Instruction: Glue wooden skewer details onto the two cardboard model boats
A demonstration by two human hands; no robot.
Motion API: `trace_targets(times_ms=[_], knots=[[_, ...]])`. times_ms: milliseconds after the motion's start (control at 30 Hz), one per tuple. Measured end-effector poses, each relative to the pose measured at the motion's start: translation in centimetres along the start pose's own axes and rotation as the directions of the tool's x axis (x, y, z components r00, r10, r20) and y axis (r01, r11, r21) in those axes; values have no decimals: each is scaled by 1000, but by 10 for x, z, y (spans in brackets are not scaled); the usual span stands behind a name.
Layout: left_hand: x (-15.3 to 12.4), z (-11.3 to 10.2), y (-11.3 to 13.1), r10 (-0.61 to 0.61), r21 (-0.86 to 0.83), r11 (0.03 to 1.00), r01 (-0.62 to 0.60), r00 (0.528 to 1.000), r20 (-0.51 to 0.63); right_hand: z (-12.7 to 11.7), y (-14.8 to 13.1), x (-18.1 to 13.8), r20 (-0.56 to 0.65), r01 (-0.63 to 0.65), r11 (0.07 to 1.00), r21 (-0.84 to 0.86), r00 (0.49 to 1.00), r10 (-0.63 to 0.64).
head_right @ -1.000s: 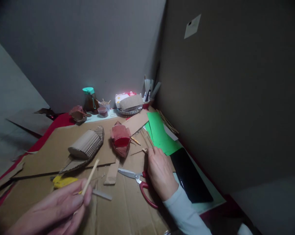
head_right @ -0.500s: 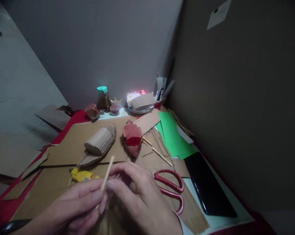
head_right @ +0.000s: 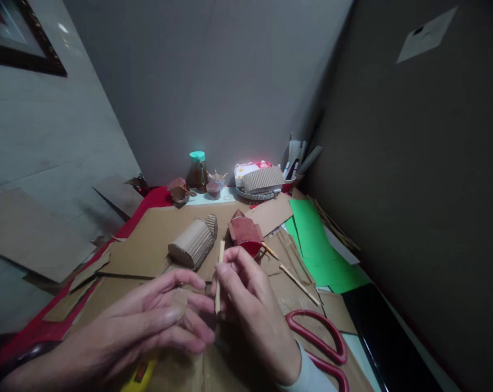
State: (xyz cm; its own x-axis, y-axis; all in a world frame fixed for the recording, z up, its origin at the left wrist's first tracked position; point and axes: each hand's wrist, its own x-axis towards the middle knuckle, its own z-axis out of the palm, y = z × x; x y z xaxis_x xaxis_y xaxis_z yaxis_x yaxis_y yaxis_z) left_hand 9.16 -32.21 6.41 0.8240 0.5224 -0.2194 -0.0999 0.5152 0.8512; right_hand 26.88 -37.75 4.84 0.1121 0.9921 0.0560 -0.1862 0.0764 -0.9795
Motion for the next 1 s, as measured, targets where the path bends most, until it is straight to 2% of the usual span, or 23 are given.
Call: trace_targets(times_ms=[133,300,400,533,600,667,800,900,1000], knots=[[0,-5,-1,-23,-11,1000,23,999,-31,-2,2,-1,14,15,1000,-27,1000,-14],[0,-10,-3,6,34,999,-4,999,-49,-2,3,-4,6,-6,1000,1,1000,6],[-2,-12,-2,4,102,995,1,999,-53,-5,3,-4,9,54,999,-6,999,-54],[-8,-17,2,35,204,979,11,975,-220,-8,2,-3,-64,145,977,-154,986,-156],[-10,-24,7,111,243,969,-35,945,-308,-11,1,-4,-111,190,960,-203,970,-216],[-12,-34,12,192,271,958,-97,917,-349,-13,0,-4,-169,246,942,-227,943,-286],[-11,-51,21,338,337,916,-216,869,-362,-18,-6,-4,-335,316,911,-264,856,-394],[-7,-54,21,392,346,900,-267,842,-371,-21,-8,-1,-418,361,898,-250,796,-437],[-5,-51,20,418,320,896,-308,829,-372,-27,-8,-1,-409,366,914,-174,818,-405]])
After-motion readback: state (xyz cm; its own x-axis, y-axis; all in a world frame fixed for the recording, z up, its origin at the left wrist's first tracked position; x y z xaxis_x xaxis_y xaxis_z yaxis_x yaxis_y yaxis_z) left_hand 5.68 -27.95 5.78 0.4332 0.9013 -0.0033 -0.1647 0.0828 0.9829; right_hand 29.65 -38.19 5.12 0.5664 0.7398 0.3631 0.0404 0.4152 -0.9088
